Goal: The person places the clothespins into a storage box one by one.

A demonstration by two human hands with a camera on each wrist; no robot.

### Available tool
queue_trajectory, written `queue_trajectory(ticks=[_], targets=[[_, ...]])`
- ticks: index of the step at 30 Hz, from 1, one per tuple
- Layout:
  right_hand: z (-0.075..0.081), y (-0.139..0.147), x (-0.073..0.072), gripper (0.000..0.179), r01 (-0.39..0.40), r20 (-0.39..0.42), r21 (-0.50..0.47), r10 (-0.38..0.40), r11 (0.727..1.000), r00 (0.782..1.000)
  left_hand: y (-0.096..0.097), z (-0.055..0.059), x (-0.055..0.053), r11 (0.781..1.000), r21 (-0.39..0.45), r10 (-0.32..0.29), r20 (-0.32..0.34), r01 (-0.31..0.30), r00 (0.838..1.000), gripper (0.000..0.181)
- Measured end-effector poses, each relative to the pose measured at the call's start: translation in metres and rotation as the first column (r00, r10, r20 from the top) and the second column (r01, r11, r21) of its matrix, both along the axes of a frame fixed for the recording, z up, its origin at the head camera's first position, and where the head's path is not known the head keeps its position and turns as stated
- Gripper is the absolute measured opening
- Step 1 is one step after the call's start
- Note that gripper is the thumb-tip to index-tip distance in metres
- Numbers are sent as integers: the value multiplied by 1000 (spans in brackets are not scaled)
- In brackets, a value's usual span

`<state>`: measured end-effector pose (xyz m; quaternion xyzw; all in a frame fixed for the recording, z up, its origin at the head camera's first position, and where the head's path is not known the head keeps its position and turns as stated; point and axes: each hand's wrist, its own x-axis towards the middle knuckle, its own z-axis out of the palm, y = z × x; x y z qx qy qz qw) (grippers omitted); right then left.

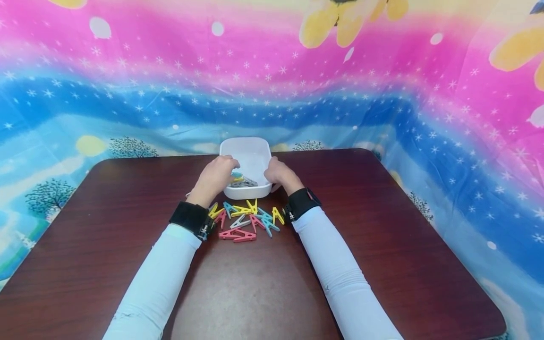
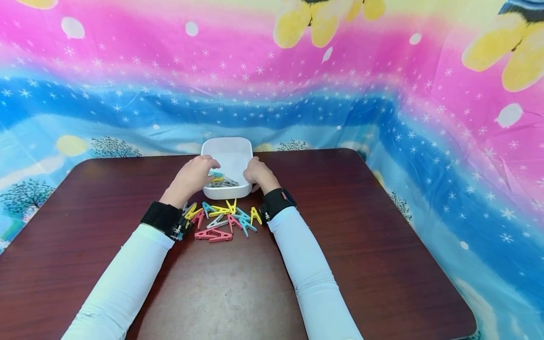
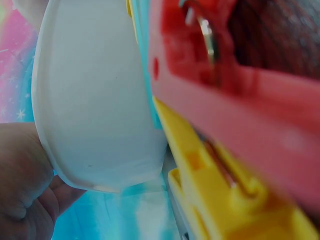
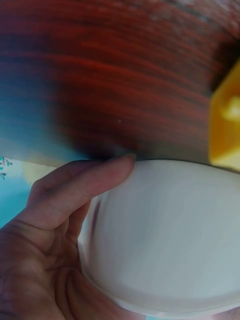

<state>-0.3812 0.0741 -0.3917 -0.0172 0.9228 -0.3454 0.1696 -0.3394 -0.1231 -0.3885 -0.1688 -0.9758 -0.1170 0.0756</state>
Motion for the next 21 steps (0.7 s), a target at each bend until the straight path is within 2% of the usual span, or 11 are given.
queue_trajectory(ticks=[7,12,17,21], targets=[[-2,2,-1,65,-3,7,10,3,1000,1000,0,0,0,1000,20,-8,6,8,1000,40],[-2,2,-1,63,5,8,3,-5,1000,1000,-6,3,-1,997,69,-23,2,23,1000,40],[-1,1,0,63,2,4,-2,-2,1000,1000,-23,21,5,993,115,-43,22,40,999,45],[0,1,0,62,-3,-1,-15,3,1000,1000,-45,40,16,990,140,-49,118,32,992,51]])
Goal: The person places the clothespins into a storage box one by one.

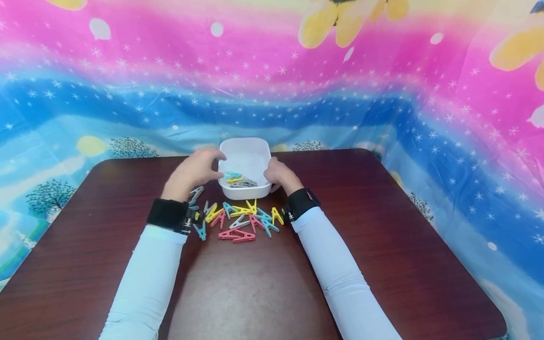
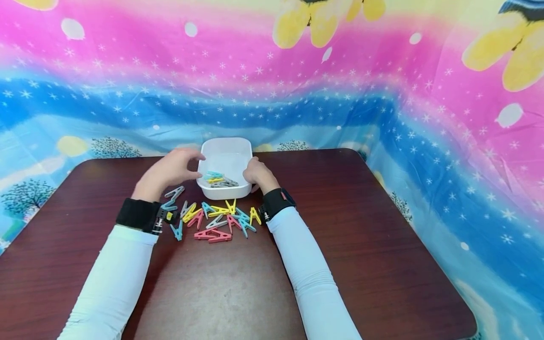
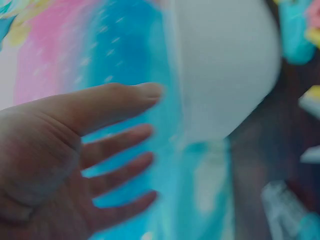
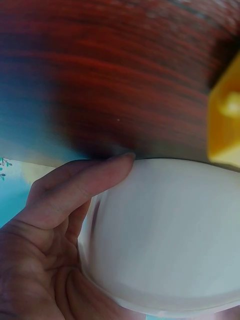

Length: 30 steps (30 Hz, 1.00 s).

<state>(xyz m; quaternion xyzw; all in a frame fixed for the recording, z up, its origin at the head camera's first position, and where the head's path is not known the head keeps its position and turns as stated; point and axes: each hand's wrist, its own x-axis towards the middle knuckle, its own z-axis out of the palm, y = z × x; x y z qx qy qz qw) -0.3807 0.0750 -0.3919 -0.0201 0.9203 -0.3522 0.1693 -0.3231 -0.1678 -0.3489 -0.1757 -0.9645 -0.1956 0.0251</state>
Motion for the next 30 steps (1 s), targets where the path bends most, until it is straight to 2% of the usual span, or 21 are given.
queue_trajectory(ticks=[3,6,10,15,20,25,30], targets=[[0,0,1,60,-4,-1,-1,4,1000,1000,-16,12,11,999,-6,49,115,-49,992,56],[0,0,1,61,-6,-2,-2,6,1000,1000,-30,20,22,994,-39,105,226,-99,968,60],[-1,0,0,64,-6,-2,-1,6,1000,1000,-44,22,29,991,-79,125,299,-105,946,56],[0,0,-1,65,-8,-4,0,8,1000,1000,-50,13,28,983,-132,163,342,-124,925,52],[0,0,0,65,-10,-2,-6,10,1000,1000,-47,-3,21,978,-145,194,373,-149,907,53],[0,1,2,66,-9,1,-14,9,1000,1000,-45,-16,16,977,-145,199,388,-154,900,55],[0,1,1,66,-6,-2,-14,6,1000,1000,-44,-20,16,979,-135,198,411,-155,890,53]])
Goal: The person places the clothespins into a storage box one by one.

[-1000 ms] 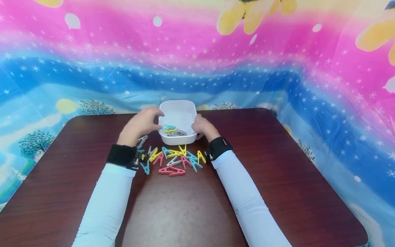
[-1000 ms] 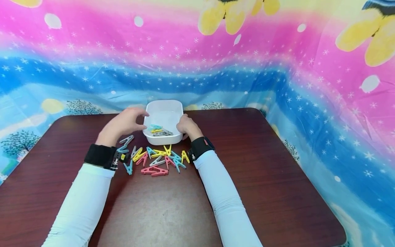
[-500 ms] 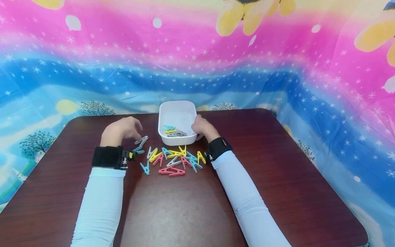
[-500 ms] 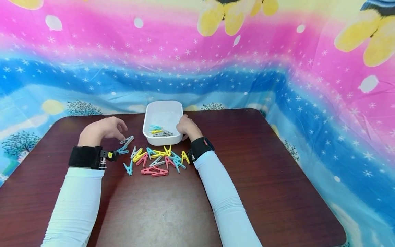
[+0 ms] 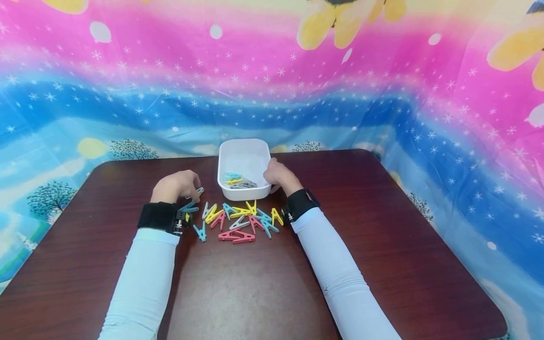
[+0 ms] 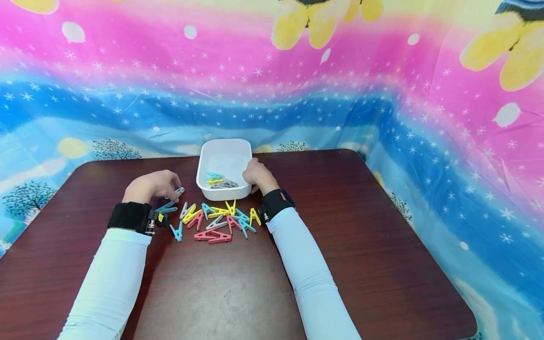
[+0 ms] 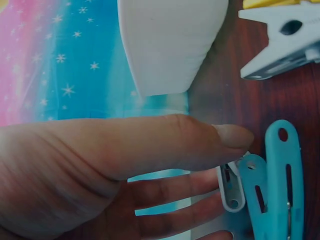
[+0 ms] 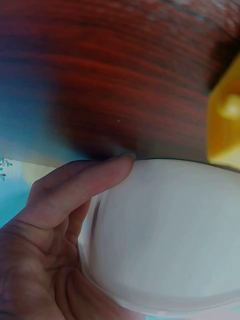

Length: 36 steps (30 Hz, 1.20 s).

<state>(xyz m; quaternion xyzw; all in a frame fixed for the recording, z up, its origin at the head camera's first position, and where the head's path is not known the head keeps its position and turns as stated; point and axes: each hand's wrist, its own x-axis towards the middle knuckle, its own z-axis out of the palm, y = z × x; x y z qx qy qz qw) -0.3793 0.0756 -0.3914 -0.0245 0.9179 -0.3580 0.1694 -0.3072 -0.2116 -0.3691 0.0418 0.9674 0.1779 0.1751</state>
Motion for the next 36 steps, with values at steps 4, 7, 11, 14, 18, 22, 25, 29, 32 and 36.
queue_trajectory(ticks=[4,7,11,14,18,22,25,29,32,36], targets=[[0,0,-1,67,5,6,7,-5,1000,1000,1,-2,-1,1000,-4,1,-6,-1,1000,49],[0,0,-1,66,5,10,13,-5,1000,1000,1,-4,-3,1000,-11,4,-10,-4,1000,46],[1,0,-1,66,-5,5,18,5,1000,1000,1,-5,-4,1000,-20,6,-6,-7,1000,42],[1,1,0,66,-10,3,20,10,1000,1000,1,-5,-4,1000,-19,9,-1,-9,1000,40],[2,1,0,66,-8,4,20,8,1000,1000,1,-6,-5,1000,-18,3,-4,-3,1000,39],[2,0,1,64,-6,3,21,6,1000,1000,1,-7,-7,1000,-21,-2,-8,2,1000,35],[2,0,1,64,-7,4,27,7,1000,1000,0,-9,-9,1000,-21,-12,-5,12,1000,32],[2,0,0,64,-6,4,28,6,1000,1000,0,-12,-13,1000,-20,-19,-5,19,1000,29],[2,0,0,64,-7,5,18,7,1000,1000,-1,-12,-14,1000,-21,-22,-6,22,1000,27],[1,0,-1,64,-7,5,12,7,1000,1000,0,-11,-14,999,-17,-32,-25,32,999,28]])
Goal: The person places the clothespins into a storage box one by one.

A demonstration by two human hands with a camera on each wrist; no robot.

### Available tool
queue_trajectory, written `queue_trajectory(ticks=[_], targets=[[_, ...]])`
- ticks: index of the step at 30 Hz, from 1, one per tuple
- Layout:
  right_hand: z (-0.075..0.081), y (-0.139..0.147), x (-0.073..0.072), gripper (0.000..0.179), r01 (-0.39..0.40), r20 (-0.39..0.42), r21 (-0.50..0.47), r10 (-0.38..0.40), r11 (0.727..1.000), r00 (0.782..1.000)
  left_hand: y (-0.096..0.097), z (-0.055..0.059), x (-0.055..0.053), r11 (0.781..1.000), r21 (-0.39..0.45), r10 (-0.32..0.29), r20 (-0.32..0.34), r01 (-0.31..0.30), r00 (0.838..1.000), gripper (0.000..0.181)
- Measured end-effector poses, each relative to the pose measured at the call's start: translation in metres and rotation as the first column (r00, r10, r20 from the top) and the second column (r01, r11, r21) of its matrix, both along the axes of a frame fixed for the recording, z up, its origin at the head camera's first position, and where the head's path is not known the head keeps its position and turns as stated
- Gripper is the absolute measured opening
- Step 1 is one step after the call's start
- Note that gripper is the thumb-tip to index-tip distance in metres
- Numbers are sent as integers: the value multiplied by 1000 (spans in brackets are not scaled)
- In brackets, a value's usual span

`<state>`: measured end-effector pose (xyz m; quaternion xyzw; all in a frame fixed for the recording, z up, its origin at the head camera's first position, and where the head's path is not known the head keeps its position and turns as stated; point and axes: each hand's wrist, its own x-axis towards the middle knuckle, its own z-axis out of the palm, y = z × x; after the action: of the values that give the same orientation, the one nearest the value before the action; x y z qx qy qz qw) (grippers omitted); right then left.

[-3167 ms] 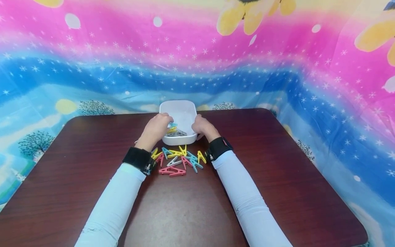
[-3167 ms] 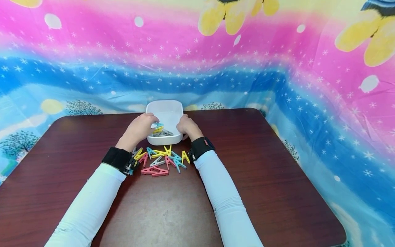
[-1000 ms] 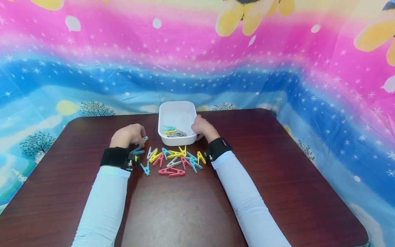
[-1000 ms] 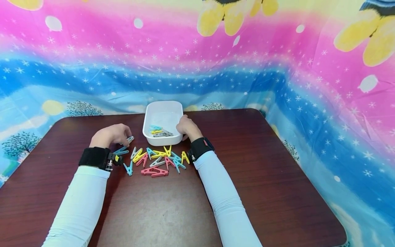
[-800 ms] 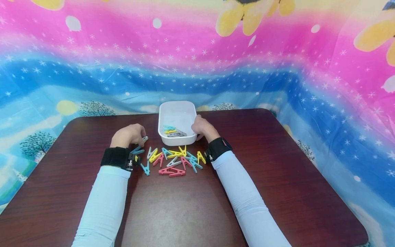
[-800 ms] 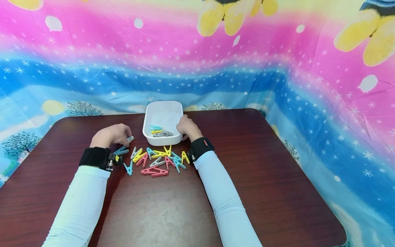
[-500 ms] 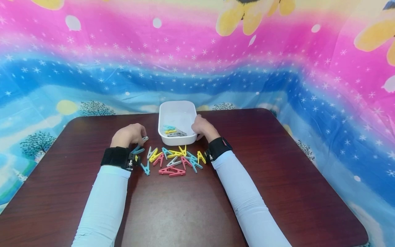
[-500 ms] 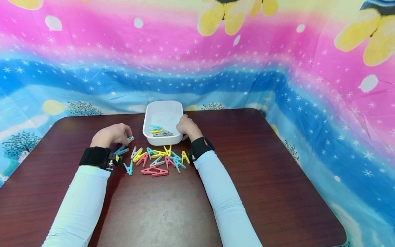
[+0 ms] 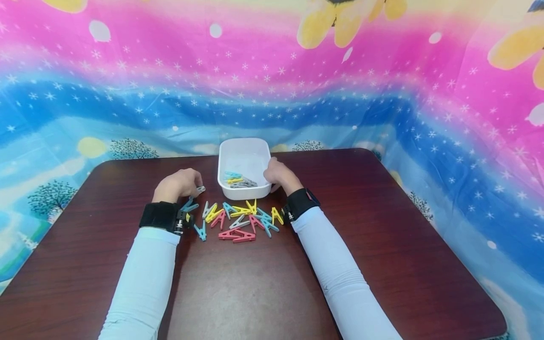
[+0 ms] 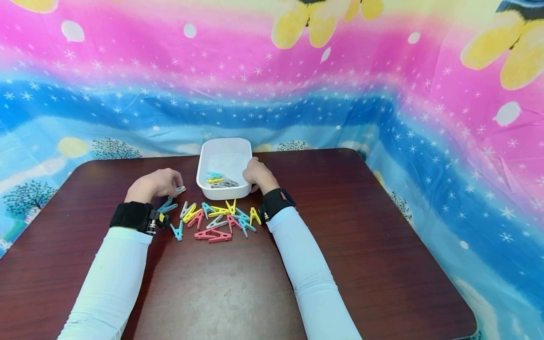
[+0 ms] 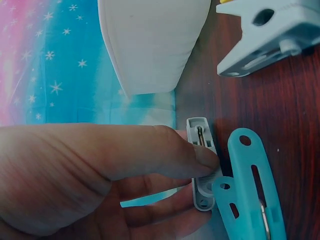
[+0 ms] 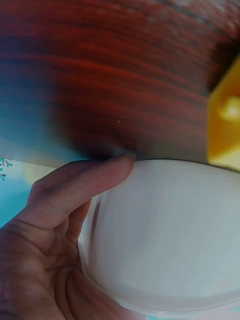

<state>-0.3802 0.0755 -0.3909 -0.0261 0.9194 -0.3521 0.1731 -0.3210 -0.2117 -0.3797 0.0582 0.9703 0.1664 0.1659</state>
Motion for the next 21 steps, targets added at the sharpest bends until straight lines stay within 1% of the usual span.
queue_trajectory(ticks=[3,5,10,13,17,21], targets=[[-1,0,0,64,0,-2,-3,0,1000,1000,1,2,0,1000,13,2,-46,-2,999,30],[-1,0,0,63,0,-4,-3,0,1000,1000,1,4,0,1000,26,16,-83,-14,996,30],[-1,0,0,62,7,-1,3,-7,1000,1000,5,11,2,997,67,44,-169,-33,985,29],[0,0,0,62,11,-1,8,-11,1000,1000,7,17,3,995,91,51,-226,-31,973,29],[-1,-1,0,63,14,-3,12,-14,1000,1000,12,23,3,990,133,78,-304,-39,949,29],[0,-1,1,62,15,-1,9,-15,1000,1000,16,29,4,986,163,90,-356,-33,930,32]])
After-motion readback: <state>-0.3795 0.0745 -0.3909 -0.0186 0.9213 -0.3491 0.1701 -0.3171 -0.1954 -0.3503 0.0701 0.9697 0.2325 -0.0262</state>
